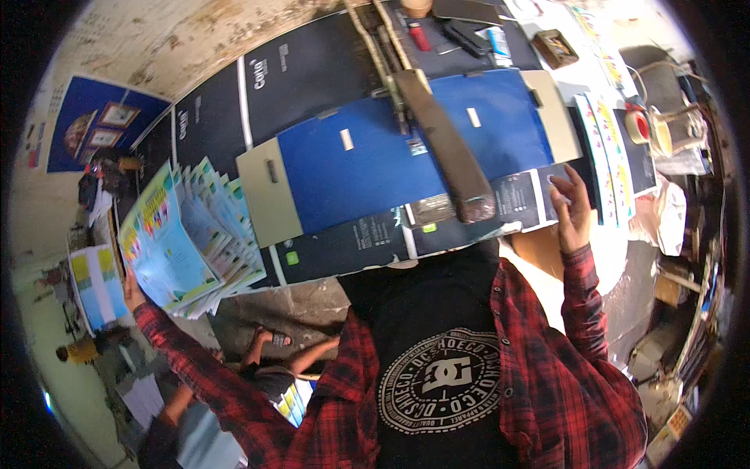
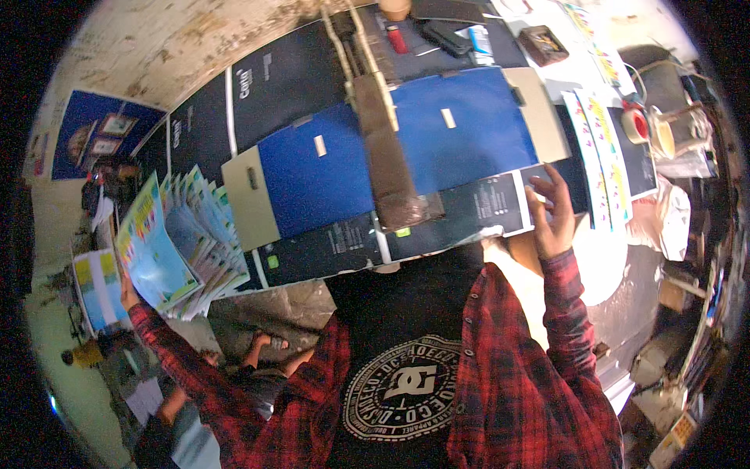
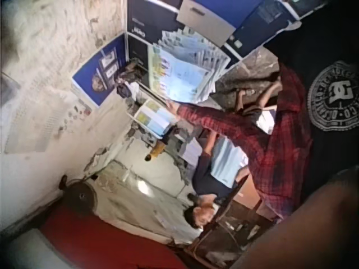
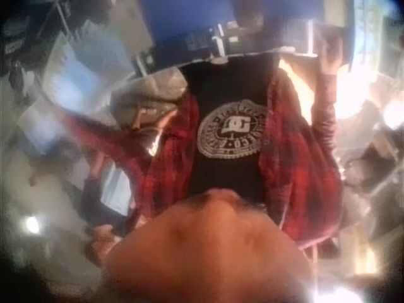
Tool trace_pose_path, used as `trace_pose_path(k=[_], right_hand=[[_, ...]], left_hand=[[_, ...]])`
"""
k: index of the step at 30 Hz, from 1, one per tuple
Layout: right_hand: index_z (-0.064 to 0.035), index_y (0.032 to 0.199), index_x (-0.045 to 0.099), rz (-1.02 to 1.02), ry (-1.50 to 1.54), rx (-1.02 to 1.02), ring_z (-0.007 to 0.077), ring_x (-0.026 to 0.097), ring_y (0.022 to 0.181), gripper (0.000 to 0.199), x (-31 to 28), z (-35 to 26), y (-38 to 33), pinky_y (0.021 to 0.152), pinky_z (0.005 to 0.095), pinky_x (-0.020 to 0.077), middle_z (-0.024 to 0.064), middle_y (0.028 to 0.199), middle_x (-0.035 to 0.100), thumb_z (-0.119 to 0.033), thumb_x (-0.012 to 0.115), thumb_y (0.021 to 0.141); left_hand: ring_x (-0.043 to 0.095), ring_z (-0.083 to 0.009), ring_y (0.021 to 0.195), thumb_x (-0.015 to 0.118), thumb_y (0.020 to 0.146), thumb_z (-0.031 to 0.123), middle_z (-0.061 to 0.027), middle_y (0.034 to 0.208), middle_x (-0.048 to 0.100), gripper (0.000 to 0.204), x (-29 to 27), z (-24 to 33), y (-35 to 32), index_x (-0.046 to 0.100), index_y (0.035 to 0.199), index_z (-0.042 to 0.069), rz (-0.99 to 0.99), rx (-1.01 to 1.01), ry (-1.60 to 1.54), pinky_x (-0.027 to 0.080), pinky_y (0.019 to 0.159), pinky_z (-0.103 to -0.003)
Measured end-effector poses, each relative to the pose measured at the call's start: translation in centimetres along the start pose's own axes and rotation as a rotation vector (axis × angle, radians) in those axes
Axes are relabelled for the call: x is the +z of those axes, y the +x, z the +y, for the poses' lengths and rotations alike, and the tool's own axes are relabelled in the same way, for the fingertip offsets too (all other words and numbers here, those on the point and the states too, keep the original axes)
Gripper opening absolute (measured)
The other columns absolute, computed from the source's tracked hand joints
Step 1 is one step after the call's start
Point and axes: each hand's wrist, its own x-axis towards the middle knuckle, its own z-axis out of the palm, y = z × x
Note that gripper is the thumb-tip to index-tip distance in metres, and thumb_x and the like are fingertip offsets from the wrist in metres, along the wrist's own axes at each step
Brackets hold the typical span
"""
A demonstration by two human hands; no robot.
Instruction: The person uses a manual paper cutter to trim the edges of a stack of printed booklets. They repeatedly place a booklet on the cutting mat, align it against the guide, and pull down the lever to cut the paper. After cutting, the person moves the booklet to a growing pile of finished items.
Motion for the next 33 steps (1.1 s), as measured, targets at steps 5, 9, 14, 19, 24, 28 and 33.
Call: trace_pose_path(k=[5, 9, 14, 19, 24, 28, 33], right_hand=[[-0.0028, 0.138, 0.049, 0.057, -0.365, -0.150, 0.0271, 0.063, 0.112, 0.059, -0.7, -2.6, -0.5, 0.097, 0.0393, 0.0478, 0.0175, 0.119, 0.066, -0.020, 0.072, 0.087], [-0.0023, 0.118, 0.064, 0.298, -0.560, -0.169, 0.0318, 0.066, 0.103, 0.051, -7.8, 0.7, 5.9, 0.089, 0.0396, 0.0512, 0.0181, 0.112, 0.068, -0.034, 0.079, 0.082], [0.0003, 0.127, 0.059, 0.265, -0.887, 0.215, 0.0321, 0.061, 0.116, 0.097, -20.6, 14.7, 13.0, 0.100, 0.0406, 0.0469, 0.0215, 0.122, 0.064, -0.074, 0.074, 0.066], [0.0011, 0.129, 0.060, -0.003, -0.856, 0.398, 0.0333, 0.061, 0.117, 0.106, -21.0, 17.1, 16.5, 0.101, 0.0416, 0.0465, 0.0218, 0.121, 0.065, -0.076, 0.077, 0.057], [0.0016, 0.128, 0.061, -0.118, -0.808, 0.470, 0.0323, 0.063, 0.113, 0.112, -18.5, 12.2, 16.7, 0.101, 0.0425, 0.0474, 0.0230, 0.121, 0.065, -0.074, 0.082, 0.048], [0.0014, 0.135, 0.053, 0.035, -0.900, 0.440, 0.0319, 0.060, 0.117, 0.119, -19.3, 14.1, 16.3, 0.103, 0.0404, 0.0461, 0.0228, 0.127, 0.060, -0.070, 0.086, 0.045], [0.0000, 0.133, 0.052, 0.071, -0.823, 0.427, 0.0307, 0.059, 0.120, 0.117, -18.4, 14.0, 17.1, 0.104, 0.0387, 0.0458, 0.0211, 0.128, 0.059, -0.065, 0.090, 0.044]], left_hand=[[0.061, -0.0327, 0.113, 0.052, 0.092, 0.063, -0.0151, 0.126, 0.061, 0.072, 0.4, -10.2, -0.1, 0.053, 0.137, 0.007, 0.460, -0.047, 1.055, 0.049, 0.096, -0.050], [0.060, -0.0346, 0.114, 0.050, 0.090, 0.069, -0.0161, 0.127, 0.061, 0.077, 1.3, -11.3, -0.6, 0.054, 0.137, 0.009, 0.648, -0.069, 1.241, 0.048, 0.097, -0.051], [0.057, -0.0375, 0.120, 0.054, 0.090, 0.065, -0.0222, 0.131, 0.059, 0.073, 3.0, -4.7, -3.1, 0.060, 0.132, 0.005, 0.412, 0.283, 0.736, 0.044, 0.102, -0.045], [0.053, -0.0307, 0.127, 0.052, 0.102, 0.042, -0.0185, 0.137, 0.056, 0.054, -1.0, 1.4, -11.3, 0.056, 0.135, -0.001, 0.072, 0.394, 0.089, 0.040, 0.107, -0.038], [0.046, -0.0289, 0.133, 0.042, 0.104, 0.025, -0.0200, 0.144, 0.046, 0.047, 2.9, 13.0, -23.7, 0.042, 0.143, -0.002, -0.188, 0.389, 0.067, 0.032, 0.113, -0.040], [0.055, -0.0317, 0.116, 0.047, 0.102, 0.032, -0.0203, 0.123, 0.059, 0.051, 9.4, 18.5, -29.2, 0.048, 0.133, -0.007, -0.563, 0.557, 0.238, 0.041, 0.105, -0.044], [0.065, -0.0389, 0.104, 0.073, 0.083, 0.044, -0.0165, 0.104, 0.071, 0.053, 21.8, 25.7, -37.0, 0.063, 0.113, 0.002, -1.450, 0.840, -0.055, 0.046, 0.093, -0.054]])
